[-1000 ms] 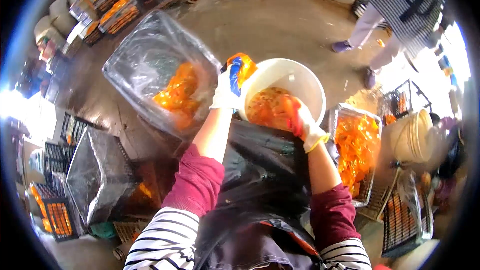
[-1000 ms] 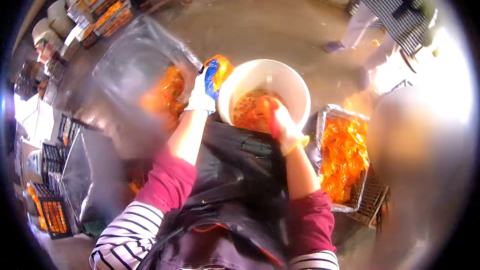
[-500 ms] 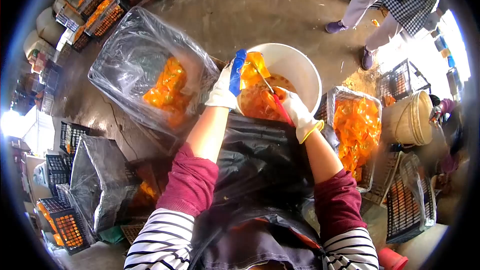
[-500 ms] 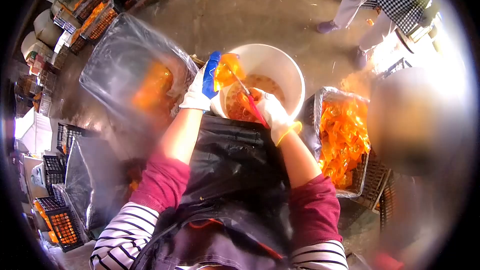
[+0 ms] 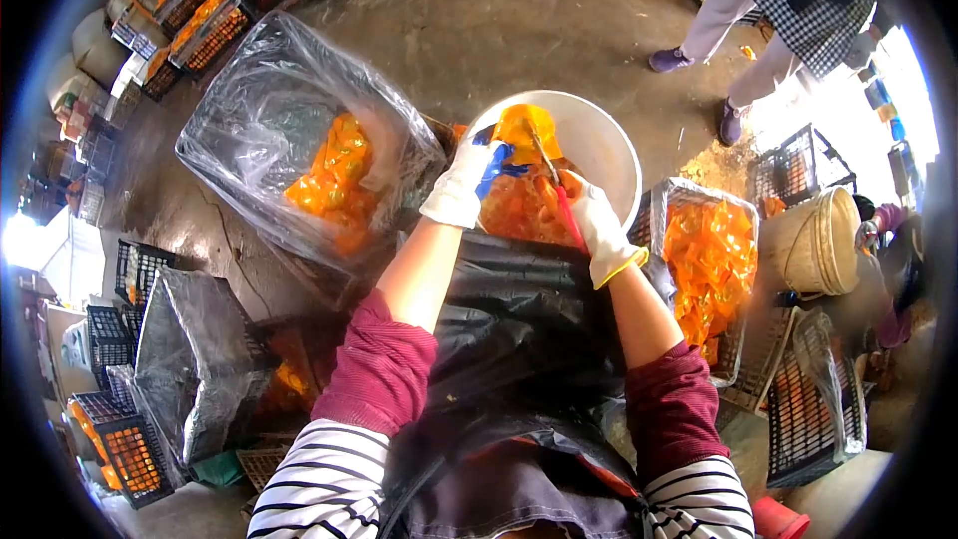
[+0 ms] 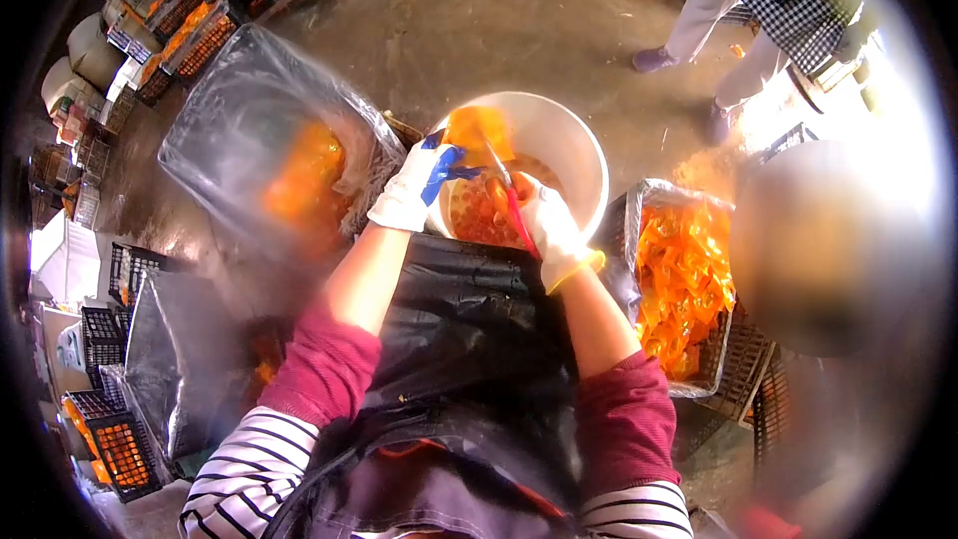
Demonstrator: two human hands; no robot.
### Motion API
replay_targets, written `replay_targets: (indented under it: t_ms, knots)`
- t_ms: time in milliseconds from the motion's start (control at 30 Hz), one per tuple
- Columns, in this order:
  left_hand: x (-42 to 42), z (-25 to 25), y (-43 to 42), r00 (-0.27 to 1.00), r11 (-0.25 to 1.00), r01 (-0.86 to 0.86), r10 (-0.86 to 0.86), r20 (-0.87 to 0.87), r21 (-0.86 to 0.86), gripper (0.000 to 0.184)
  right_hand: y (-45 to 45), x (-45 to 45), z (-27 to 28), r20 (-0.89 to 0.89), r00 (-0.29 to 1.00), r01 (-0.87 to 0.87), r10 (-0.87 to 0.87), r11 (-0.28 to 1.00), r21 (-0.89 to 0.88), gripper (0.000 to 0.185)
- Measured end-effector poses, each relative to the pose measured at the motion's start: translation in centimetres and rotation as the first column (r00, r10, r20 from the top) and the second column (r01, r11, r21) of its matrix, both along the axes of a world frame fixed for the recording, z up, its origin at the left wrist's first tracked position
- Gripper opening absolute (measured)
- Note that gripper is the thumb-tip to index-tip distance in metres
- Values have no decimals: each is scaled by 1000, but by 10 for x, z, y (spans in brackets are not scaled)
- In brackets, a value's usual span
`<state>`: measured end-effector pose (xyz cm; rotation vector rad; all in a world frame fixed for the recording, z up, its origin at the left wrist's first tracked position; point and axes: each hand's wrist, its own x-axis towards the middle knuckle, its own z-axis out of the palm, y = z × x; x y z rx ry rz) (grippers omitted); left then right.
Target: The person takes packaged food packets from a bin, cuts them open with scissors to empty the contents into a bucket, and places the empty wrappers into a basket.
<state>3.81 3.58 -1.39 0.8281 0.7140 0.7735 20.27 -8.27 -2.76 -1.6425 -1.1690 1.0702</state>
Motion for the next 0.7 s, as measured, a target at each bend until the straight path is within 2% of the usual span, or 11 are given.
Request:
replay_targets:
  t_ms: [67, 100, 167, 200, 233, 300, 367, 467, 567, 667, 700]
  knots:
    - [1, -2, 3, 1000, 999, -9, 10, -26, 39, 39, -3, -3, 10, -1, 1000, 10, -10, 995, -101, 28]
    - [1, -5, 4, 999, 998, -13, 15, -40, 58, 38, -4, -5, 10, 40, 999, 11, -10, 999, -38, 28]
    - [-1, -13, 8, 994, 995, 85, -81, -75, 46, 38, -3, -9, 11, 124, 992, 7, -19, 996, 91, 28]
    - [-2, -20, 11, 987, 990, 133, -130, -92, 37, 38, -3, -9, 11, 28, 999, 15, -17, 996, 89, 28]
    - [0, -28, 14, 977, 985, 139, -120, -177, 99, 37, -4, -9, 13, -69, 997, 22, -16, 996, 84, 27]
    - [-3, -28, 12, 982, 988, 97, -75, -175, 119, 36, -8, -11, 22, -31, 999, 16, -16, 1000, 13, 27]
    - [-11, -16, 11, 971, 978, 85, -39, -236, 189, 34, -13, -13, 49, 241, 970, 11, 18, 993, -117, 27]
    - [-13, -42, 20, 890, 916, 89, 104, -445, 392, 33, -10, -10, 24, 326, 944, 58, -53, 998, -8, 30]
    - [-16, 14, -6, 778, 917, 257, -9, -628, 306, 33, -10, -11, 27, 418, 908, -58, 28, 997, 59, 34]
    - [-24, -2, -2, 845, 905, 229, -3, -534, 359, 33, -12, -11, 43, 380, 920, -41, 97, 987, -153, 35]
    - [-21, 5, -3, 834, 913, 209, 20, -551, 351, 33, -10, -9, 34, 336, 939, -34, 77, 991, -131, 34]
